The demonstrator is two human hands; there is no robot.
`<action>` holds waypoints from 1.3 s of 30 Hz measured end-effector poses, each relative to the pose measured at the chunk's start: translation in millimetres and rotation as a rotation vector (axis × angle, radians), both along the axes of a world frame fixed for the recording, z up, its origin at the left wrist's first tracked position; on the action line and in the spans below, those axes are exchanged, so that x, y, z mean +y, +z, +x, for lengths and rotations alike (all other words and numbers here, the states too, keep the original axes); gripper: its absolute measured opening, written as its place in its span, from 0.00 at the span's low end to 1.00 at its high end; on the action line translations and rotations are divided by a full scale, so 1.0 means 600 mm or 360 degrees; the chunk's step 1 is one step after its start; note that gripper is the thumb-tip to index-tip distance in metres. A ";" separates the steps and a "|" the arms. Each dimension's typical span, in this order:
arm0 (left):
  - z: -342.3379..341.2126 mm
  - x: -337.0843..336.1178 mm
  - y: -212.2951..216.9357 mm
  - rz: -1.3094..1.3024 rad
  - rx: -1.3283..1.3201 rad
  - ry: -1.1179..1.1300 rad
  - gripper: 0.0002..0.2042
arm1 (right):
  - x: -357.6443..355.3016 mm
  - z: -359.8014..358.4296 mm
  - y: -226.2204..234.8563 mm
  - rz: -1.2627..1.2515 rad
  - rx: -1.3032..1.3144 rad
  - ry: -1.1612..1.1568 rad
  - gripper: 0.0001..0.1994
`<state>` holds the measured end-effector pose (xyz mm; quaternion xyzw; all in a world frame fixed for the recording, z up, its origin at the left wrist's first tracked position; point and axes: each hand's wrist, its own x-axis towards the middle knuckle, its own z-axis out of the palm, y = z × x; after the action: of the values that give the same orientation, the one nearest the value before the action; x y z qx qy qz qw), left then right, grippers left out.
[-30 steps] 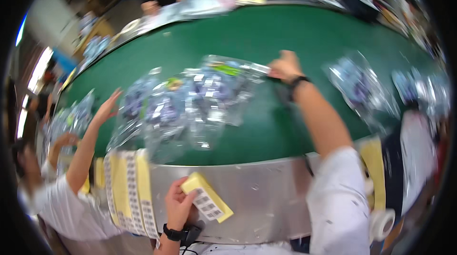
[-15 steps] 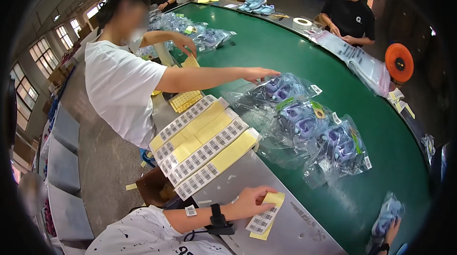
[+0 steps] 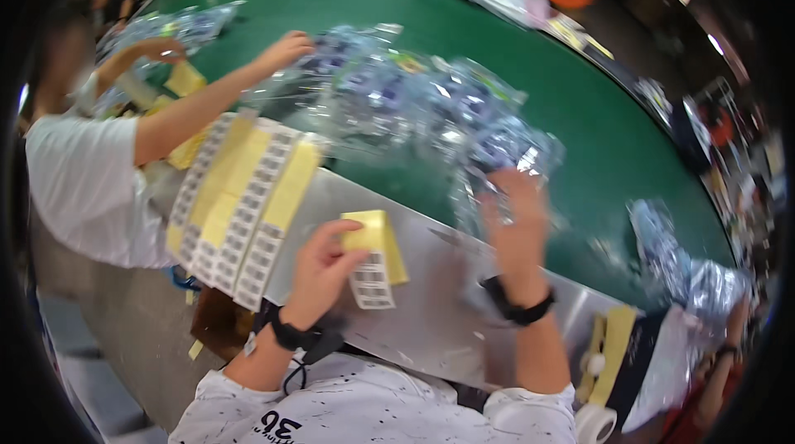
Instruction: The person stands at a green workbench and applies barcode stickers to clear plastic bags containing pairs of slippers. They peel a label from a sheet, place it on a bag, and use a handheld scanner to scan the barcode. The process is repeated for multiple bags of slippers.
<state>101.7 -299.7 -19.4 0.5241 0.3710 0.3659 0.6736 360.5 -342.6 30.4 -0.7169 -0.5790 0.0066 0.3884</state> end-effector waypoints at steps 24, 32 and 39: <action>0.032 0.004 -0.028 0.0049 0.0117 -0.0089 0.18 | -0.008 0.136 0.011 0.0802 0.1402 -0.0222 0.12; 0.045 -0.004 -0.037 0.0054 0.0090 -0.0096 0.16 | 0.117 0.335 -0.096 0.0163 0.1968 -0.1017 0.41; 0.039 -0.003 -0.050 0.0043 0.0114 -0.0041 0.17 | 0.093 0.288 -0.164 0.0342 0.1915 -0.0832 0.41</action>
<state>124.8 -301.5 -49.2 0.5506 0.3833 0.3432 0.6574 533.1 -286.8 -68.1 -0.6622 -0.0657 0.2535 0.7021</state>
